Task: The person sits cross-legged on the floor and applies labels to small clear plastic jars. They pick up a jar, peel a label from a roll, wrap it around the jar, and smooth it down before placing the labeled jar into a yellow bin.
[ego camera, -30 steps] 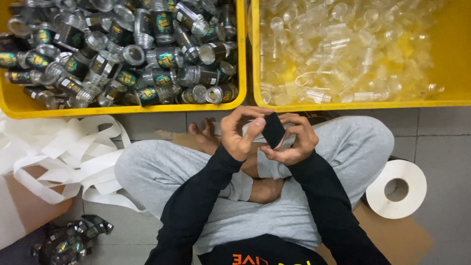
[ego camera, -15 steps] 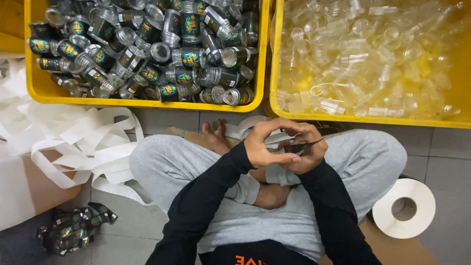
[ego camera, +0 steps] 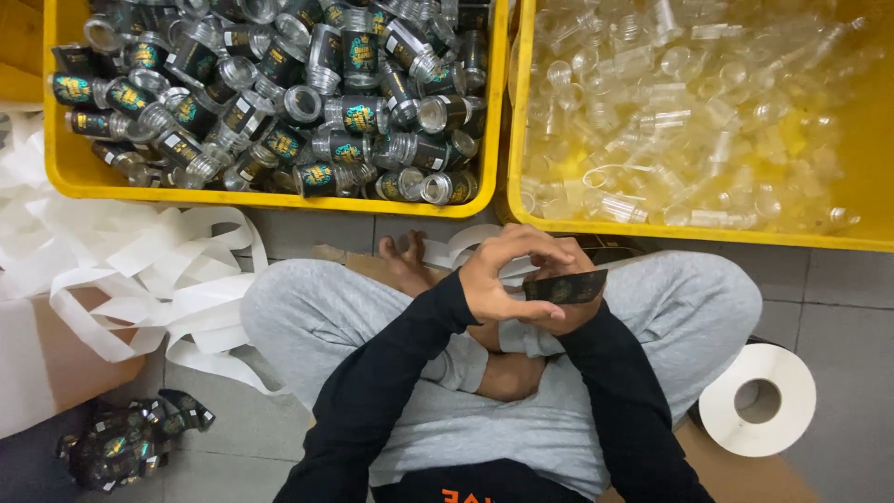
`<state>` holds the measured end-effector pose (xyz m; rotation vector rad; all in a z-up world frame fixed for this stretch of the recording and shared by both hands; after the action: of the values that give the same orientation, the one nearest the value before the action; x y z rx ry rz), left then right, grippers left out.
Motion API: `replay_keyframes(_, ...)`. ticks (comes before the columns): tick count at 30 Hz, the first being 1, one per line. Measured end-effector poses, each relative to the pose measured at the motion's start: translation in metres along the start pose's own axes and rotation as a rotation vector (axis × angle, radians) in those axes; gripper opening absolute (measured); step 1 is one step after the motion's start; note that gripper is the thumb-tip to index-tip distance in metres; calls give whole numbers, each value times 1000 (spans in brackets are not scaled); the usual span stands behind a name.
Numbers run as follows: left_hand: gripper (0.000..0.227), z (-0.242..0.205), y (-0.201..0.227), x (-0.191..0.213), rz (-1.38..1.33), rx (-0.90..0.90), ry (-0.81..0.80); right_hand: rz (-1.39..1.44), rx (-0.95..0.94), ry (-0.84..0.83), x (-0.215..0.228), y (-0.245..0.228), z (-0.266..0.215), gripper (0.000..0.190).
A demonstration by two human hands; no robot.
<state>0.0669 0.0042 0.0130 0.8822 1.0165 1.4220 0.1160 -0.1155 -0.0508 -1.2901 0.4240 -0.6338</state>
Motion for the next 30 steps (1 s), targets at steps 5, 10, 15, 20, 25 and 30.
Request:
replay_keyframes(5, 55, 3, -1, 3, -5, -19, -18, 48, 149, 138, -17, -25, 17, 62)
replay_keyframes(10, 58, 0, -6, 7, -151, -4, -12, -63, 425, 109, 9, -7, 2, 73)
replay_keyframes(15, 65, -1, -21, 23, -514, -106, 90, -219, 367, 28, 4, -64, 29, 81)
replay_keyframes(20, 67, -2, -6, 44, -663, -145, 122, -448, 86, 19, 54, -40, 45, 49)
replay_keyframes(25, 69, -4, -6, 55, -671, -136, 121, -724, -42, -99, 117, -16, 106, 28)
replay_keyframes(30, 68, -4, -4, 53, -677, -142, 115, -987, -577, -468, 136, 89, 126, 50)
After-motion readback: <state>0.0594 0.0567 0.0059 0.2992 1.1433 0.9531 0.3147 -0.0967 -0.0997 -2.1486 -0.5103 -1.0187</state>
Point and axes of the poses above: each hand's wrist, its own z-axis towards the middle knuckle, its own x-axis out of the back of the hand, y = z × x, the point moved 8 cm from there along z, towards the middle knuckle, and after that the axes turned 3 degrees about -y, right-handed, at the moved point
